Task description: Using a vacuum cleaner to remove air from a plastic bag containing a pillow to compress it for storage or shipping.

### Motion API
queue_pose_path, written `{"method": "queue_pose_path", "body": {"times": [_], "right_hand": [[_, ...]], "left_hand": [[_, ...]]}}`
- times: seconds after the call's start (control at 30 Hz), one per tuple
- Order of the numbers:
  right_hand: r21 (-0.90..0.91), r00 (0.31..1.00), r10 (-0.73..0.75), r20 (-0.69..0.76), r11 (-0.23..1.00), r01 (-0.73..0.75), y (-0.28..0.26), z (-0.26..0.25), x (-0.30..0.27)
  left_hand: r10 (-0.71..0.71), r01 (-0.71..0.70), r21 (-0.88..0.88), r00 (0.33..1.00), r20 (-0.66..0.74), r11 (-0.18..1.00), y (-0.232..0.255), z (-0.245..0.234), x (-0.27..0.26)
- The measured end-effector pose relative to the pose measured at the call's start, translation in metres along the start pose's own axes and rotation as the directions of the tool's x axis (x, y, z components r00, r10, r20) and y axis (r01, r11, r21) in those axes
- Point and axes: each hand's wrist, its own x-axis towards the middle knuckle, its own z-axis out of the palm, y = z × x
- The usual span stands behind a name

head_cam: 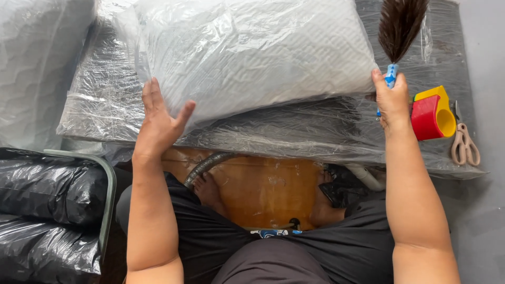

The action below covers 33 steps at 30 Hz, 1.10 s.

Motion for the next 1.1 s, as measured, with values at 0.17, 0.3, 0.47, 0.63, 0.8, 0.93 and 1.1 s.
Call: {"method": "queue_pose_path", "body": {"times": [0.17, 0.3, 0.47, 0.63, 0.8, 0.93, 1.1], "right_hand": [[-0.393, 0.995, -0.095, -0.025, 0.916, 0.077, 0.007, -0.014, 0.002], [-0.620, 0.931, -0.355, 0.088, 0.712, 0.330, -0.007, -0.030, 0.003], [-0.616, 0.837, -0.501, 0.219, 0.595, 0.517, -0.074, -0.017, -0.041], [-0.577, 0.636, -0.649, 0.419, 0.351, 0.738, -0.118, 0.008, -0.114], [-0.199, 0.514, -0.578, 0.634, 0.520, 0.831, -0.160, 0.004, -0.147], [-0.382, 0.535, -0.710, 0.458, 0.386, 0.840, -0.136, -0.017, -0.102], [-0.710, 0.556, -0.768, 0.317, 0.197, 0.677, -0.116, -0.035, -0.080]], "left_hand": [[-0.111, 0.094, -0.137, 0.987, -0.119, 0.986, 0.007, 0.000, 0.003], [-0.213, 0.187, -0.153, 0.961, -0.177, 0.970, -0.014, 0.010, 0.023], [-0.141, 0.121, -0.232, 0.987, -0.072, 0.965, -0.011, 0.024, 0.024], [-0.071, 0.103, -0.101, 0.959, 0.274, 0.990, 0.020, 0.007, -0.001], [0.214, -0.032, -0.305, 0.780, 0.588, 0.952, 0.054, -0.007, -0.033], [0.449, -0.095, -0.511, 0.631, 0.632, 0.854, 0.056, 0.006, -0.043], [0.322, -0.295, -0.243, 0.943, 0.079, 0.924, 0.042, 0.009, -0.022]]}}
